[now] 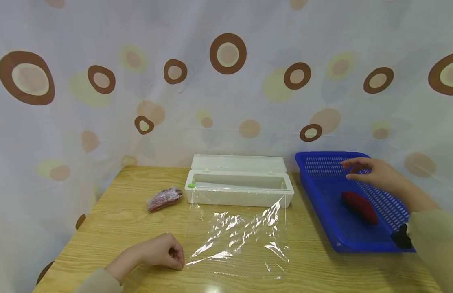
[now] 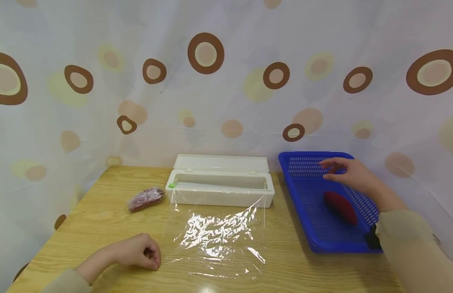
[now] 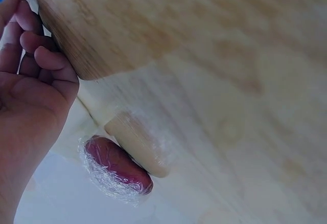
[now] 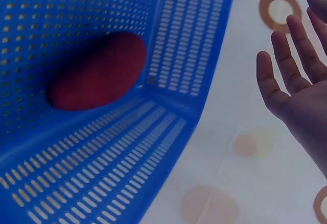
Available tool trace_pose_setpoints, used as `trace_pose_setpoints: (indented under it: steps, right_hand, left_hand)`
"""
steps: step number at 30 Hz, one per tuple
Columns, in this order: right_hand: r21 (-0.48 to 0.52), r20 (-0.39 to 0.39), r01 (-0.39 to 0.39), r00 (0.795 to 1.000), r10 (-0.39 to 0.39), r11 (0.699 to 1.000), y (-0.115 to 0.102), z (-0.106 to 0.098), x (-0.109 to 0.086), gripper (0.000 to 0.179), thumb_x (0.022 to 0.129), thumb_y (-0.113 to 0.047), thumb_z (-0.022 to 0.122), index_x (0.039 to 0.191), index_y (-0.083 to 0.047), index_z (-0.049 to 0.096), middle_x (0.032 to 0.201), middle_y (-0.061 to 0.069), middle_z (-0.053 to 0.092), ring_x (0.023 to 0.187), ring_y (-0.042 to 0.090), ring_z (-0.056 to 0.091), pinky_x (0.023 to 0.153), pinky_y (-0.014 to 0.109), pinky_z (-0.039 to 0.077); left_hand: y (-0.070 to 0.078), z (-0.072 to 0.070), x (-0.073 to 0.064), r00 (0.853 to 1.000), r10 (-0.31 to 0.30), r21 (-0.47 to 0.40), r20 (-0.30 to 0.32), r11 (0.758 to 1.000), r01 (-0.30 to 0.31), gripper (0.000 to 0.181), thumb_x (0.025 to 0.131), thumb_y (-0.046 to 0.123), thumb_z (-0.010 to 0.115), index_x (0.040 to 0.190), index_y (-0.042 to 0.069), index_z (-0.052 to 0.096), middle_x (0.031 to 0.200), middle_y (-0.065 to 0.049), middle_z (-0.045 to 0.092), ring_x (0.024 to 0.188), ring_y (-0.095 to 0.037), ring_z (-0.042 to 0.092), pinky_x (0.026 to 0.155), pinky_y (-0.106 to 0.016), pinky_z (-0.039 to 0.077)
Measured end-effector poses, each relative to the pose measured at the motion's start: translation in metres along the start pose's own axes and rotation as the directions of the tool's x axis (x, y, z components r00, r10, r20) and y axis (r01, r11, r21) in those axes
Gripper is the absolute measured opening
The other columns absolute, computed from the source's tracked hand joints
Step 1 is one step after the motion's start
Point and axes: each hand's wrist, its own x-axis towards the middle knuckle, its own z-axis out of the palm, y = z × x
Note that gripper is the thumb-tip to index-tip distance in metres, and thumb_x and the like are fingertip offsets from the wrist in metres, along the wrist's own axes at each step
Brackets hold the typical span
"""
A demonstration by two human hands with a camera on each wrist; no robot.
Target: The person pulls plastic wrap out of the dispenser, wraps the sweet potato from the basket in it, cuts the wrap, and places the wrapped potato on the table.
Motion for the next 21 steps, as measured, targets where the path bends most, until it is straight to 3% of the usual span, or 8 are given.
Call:
trace_pose_setpoints:
  steps: [3, 6, 13, 21]
  right_hand:
    - [-0.024, 0.057, -0.044, 0.997, 0.045, 0.999, 0.011, 0.001, 0.005, 0.05, 0.088, -0.032, 0.067, 0.129, -0.004, 0.054, 0.118, 0.017, 0.06, 0.087, -0.012, 0.049, 0.078, 0.028, 0.045]
    - [-0.03, 0.098, -0.059, 0.993, 0.062, 0.998, 0.022, 0.004, 0.009, 0.056, 0.087, -0.031, 0.068, 0.131, -0.001, 0.051, 0.121, 0.021, 0.058, 0.089, -0.006, 0.053, 0.078, 0.032, 0.047]
    - [-0.027, 0.188, -0.062, 0.98, 0.066, 0.998, 0.04, 0.01, 0.011, 0.061, 0.085, -0.022, 0.07, 0.13, 0.009, 0.045, 0.115, 0.026, 0.057, 0.097, 0.033, 0.061, 0.072, 0.031, 0.05]
    - [-0.049, 0.3, -0.153, 0.94, 0.16, 0.987, 0.051, 0.009, 0.013, 0.071, 0.083, -0.024, 0.071, 0.132, 0.013, 0.037, 0.124, 0.043, 0.041, 0.089, 0.036, 0.06, 0.061, 0.038, 0.051]
  left_hand:
    - [0.0, 0.0, 0.0, 1.0, 0.008, 0.002, 0.0, 1.0, -0.008, 0.005, 0.082, 0.017, 0.073, 0.078, 0.014, 0.072, 0.067, 0.016, 0.061, 0.057, 0.006, 0.045, 0.052, -0.012, 0.038]
    - [0.0, 0.0, 0.0, 1.0, 0.004, 0.005, -0.001, 1.0, -0.004, 0.005, 0.082, 0.017, 0.073, 0.078, 0.014, 0.072, 0.067, 0.016, 0.061, 0.057, 0.006, 0.045, 0.052, -0.012, 0.039]
    - [0.001, 0.001, -0.001, 1.0, -0.007, -0.002, -0.005, 1.0, 0.007, 0.006, 0.081, 0.017, 0.073, 0.077, 0.013, 0.072, 0.067, 0.015, 0.06, 0.057, 0.005, 0.045, 0.052, -0.012, 0.038]
    - [0.004, 0.0, -0.004, 1.0, -0.012, -0.012, -0.017, 1.0, 0.012, 0.006, 0.081, 0.016, 0.073, 0.077, 0.013, 0.071, 0.067, 0.012, 0.061, 0.057, 0.005, 0.045, 0.052, -0.013, 0.038]
